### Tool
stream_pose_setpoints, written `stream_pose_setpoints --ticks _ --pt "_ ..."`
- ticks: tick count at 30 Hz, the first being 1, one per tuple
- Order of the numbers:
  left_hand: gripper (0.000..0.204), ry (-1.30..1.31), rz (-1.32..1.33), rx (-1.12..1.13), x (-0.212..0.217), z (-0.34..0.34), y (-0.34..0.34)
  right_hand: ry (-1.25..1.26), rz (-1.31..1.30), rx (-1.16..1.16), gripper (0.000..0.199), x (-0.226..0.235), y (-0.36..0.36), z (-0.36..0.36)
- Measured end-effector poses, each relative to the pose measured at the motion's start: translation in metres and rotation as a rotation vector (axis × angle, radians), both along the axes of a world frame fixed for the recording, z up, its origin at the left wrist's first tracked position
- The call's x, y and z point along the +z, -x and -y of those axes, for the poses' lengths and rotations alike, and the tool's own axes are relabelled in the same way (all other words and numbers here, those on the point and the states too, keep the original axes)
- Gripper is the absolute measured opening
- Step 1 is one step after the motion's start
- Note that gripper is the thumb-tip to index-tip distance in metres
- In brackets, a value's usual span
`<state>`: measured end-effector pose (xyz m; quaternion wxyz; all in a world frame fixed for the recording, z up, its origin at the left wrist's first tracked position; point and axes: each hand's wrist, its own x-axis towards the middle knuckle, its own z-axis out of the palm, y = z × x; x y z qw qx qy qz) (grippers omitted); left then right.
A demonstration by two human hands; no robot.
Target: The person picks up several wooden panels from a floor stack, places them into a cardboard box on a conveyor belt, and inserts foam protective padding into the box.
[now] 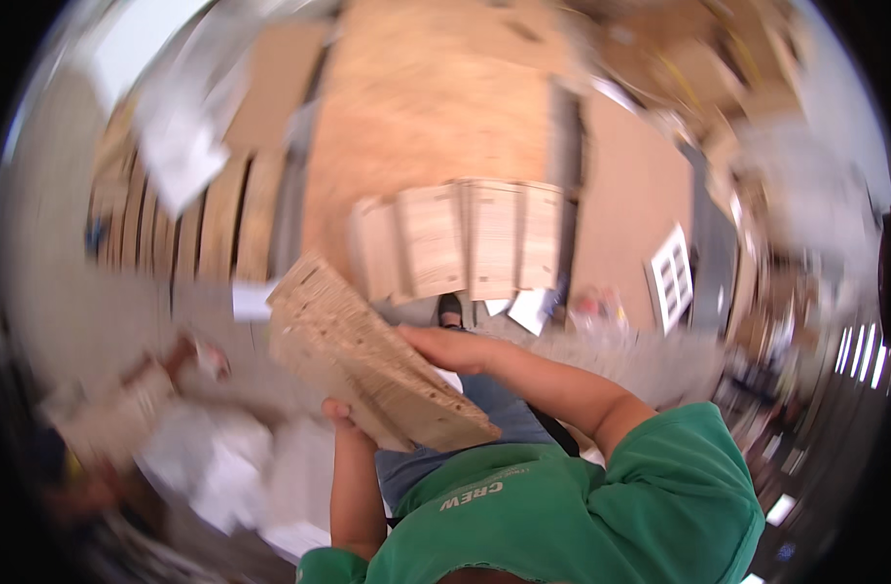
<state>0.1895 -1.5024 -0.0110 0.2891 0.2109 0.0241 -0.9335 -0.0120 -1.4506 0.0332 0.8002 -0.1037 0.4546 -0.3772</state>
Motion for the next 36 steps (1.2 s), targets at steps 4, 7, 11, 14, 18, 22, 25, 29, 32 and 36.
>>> stream_pose_setpoints --ticks 4,7,11,14,18,22,25,29,32,36 --pt "0.087 0.151 0.095 -0.416 0.037 0.002 0.067 0.244 -0.123 -0.447 0.052 0.068 0.017 -0.070" --pt "0.087 0.238 -0.030 -0.730 0.095 -0.025 0.119 0.338 -0.099 -0.665 0.052 0.070 0.022 -0.115" --pt "0.090 0.244 -0.087 -1.008 0.151 -0.088 0.155 0.416 -0.048 -1.082 0.048 0.104 0.023 -0.203" --pt "0.088 0.319 -0.087 -1.186 0.174 -0.163 0.181 0.159 -0.213 -1.548 0.041 0.121 0.011 -0.297" --pt "0.073 0.386 0.000 -1.434 0.145 -0.237 0.203 -0.175 -0.377 -2.055 0.042 0.135 -0.034 -0.460" --pt "0.069 0.466 0.108 -1.723 0.154 -0.330 0.223 -0.412 -1.284 -1.788 0.045 0.183 -0.069 -0.525" --pt "0.066 0.453 0.048 -1.798 0.152 -0.396 0.233 -0.758 -1.606 -1.603 0.063 0.200 -0.073 -0.507" --pt "0.068 0.412 -0.094 -1.959 0.185 -0.487 0.246 -1.360 -1.646 -1.118 0.072 0.196 -0.060 -0.516" --pt "0.069 0.415 -0.216 -2.094 0.190 -0.523 0.269 -1.483 -1.546 -1.054 0.073 0.196 -0.045 -0.543" --pt "0.071 0.361 -0.307 -2.197 0.186 -0.573 0.290 -1.624 -1.486 -1.018 0.069 0.215 -0.033 -0.570"
